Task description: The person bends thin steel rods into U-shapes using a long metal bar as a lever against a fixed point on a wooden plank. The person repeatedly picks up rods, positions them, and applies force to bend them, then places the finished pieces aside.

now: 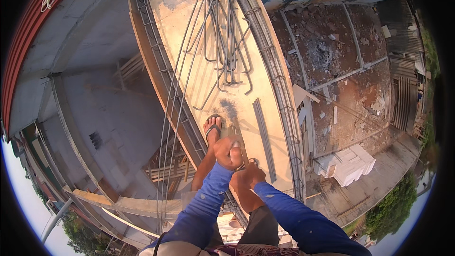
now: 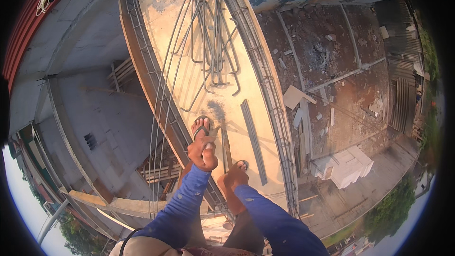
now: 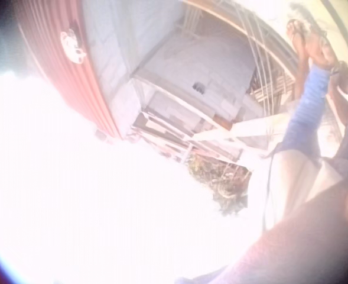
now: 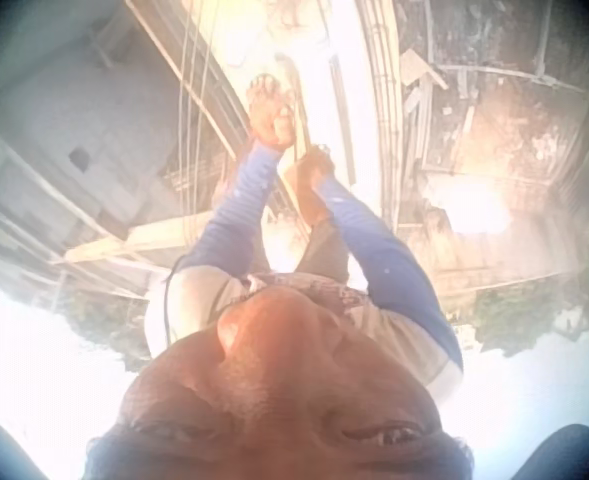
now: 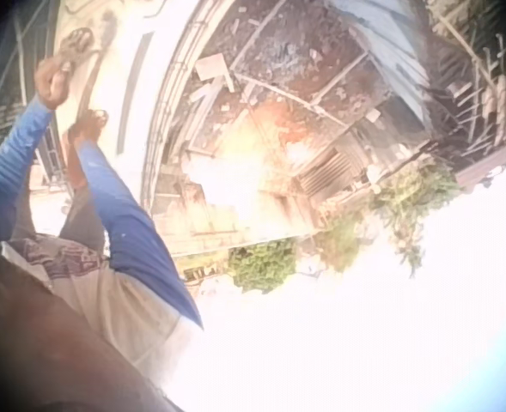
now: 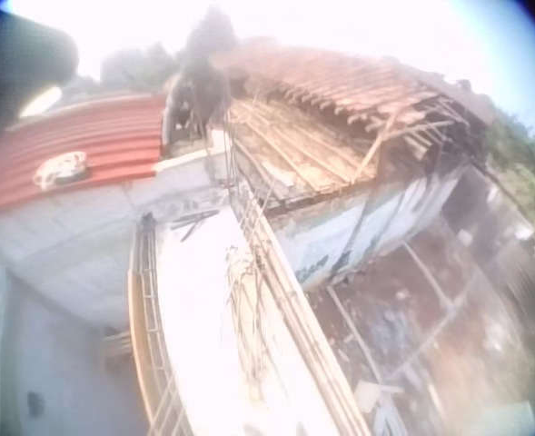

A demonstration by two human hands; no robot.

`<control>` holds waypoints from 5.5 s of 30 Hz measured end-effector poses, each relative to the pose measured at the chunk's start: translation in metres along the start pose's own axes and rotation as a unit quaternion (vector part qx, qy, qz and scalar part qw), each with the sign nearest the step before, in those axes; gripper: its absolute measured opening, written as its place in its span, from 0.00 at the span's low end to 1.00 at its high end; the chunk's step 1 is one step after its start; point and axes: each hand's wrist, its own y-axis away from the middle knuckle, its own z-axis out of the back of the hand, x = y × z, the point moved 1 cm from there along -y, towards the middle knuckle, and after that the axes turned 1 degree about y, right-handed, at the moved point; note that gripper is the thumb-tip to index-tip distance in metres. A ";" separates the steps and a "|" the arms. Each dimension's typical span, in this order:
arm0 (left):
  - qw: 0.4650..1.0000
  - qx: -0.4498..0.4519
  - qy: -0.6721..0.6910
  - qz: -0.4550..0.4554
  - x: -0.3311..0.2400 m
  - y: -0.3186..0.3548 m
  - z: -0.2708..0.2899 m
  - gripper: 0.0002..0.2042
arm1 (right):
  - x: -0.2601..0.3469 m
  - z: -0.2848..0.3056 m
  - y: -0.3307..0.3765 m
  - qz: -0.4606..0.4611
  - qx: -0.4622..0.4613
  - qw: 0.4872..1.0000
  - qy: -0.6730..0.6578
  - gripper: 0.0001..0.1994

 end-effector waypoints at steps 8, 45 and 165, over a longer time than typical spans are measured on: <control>0.999 -0.015 0.035 0.010 0.002 -0.001 0.024 0.21 | 0.014 -0.054 0.037 -0.001 0.051 0.999 -0.014 0.29; 0.959 0.191 -0.026 0.209 0.015 0.013 0.108 0.10 | -0.015 -0.239 -0.234 -0.107 0.012 0.964 -0.241 0.14; 0.978 0.113 0.051 0.166 0.031 0.039 0.138 0.13 | -0.232 -0.153 -0.242 -0.047 -0.220 0.964 -0.144 0.15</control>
